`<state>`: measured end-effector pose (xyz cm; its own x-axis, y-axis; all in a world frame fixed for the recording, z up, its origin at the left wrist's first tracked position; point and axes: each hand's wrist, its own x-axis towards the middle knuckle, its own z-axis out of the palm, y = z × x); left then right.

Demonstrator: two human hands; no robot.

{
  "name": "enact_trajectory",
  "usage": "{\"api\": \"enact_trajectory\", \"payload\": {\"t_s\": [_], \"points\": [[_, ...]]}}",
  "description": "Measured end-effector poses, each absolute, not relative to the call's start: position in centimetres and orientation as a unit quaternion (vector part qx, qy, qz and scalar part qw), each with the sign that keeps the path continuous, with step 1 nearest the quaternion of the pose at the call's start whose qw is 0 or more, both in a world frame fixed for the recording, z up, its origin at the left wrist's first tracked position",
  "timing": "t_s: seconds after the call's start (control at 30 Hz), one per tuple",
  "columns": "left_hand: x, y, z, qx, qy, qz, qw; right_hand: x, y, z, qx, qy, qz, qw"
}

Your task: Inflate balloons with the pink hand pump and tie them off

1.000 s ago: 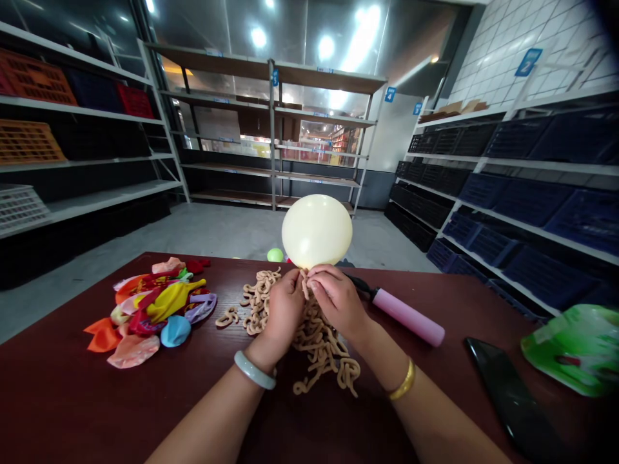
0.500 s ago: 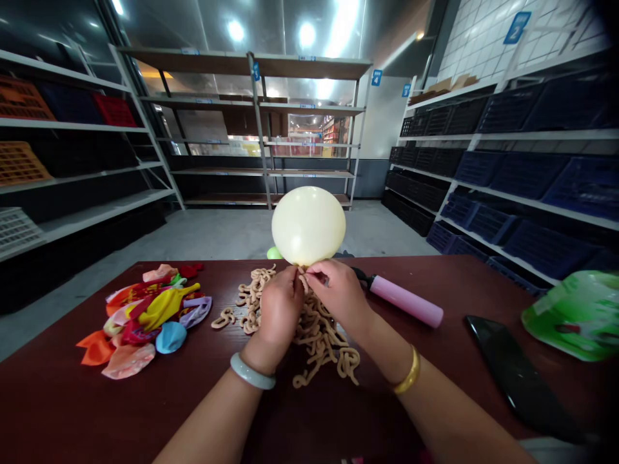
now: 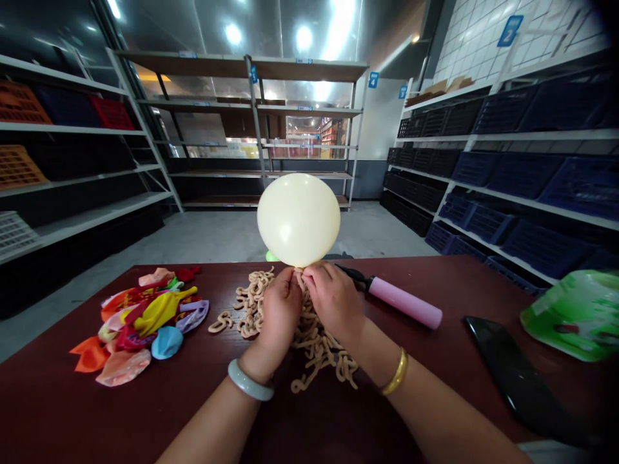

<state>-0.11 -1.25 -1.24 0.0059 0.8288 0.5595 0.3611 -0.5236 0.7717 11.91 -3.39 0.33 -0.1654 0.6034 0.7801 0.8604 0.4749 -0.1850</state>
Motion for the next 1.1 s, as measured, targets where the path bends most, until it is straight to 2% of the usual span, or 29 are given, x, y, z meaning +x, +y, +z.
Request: {"api": "enact_trajectory", "payload": {"t_s": [0.23,0.33,0.47,0.57,0.77,0.93,1.1], "points": [[-0.2,-1.4,-1.1,0.691,0.473,0.525,0.149,12.2,-2.6,0.5,-0.457,-0.717,-0.002,0.526],[-0.3,-1.3,-1.2,0.701,0.477,0.515,0.127,12.6,-2.5,0.7,-0.445,-0.717,0.029,0.536],[-0.4,-1.2,-1.4,0.713,0.462,0.512,0.128,12.7,-2.8,0.9,-0.472,-0.737,-0.032,0.482],[-0.2,-1.2,-1.5,0.713,0.443,0.515,0.175,12.5,-3.1,0.9,-0.515,-0.726,-0.1,0.445],[0.5,-1.3,-1.7,0.691,0.429,0.527,0.245,12.1,-3.3,0.5,-0.557,-0.686,-0.178,0.433],[0.1,-1.2,-1.7,0.667,0.392,0.566,0.284,12.3,-3.6,0.8,-0.491,-0.752,-0.171,0.404],[-0.1,-1.4,-1.3,0.648,0.399,0.578,0.295,12.5,-3.4,1.1,-0.434,-0.772,-0.089,0.455]]}}
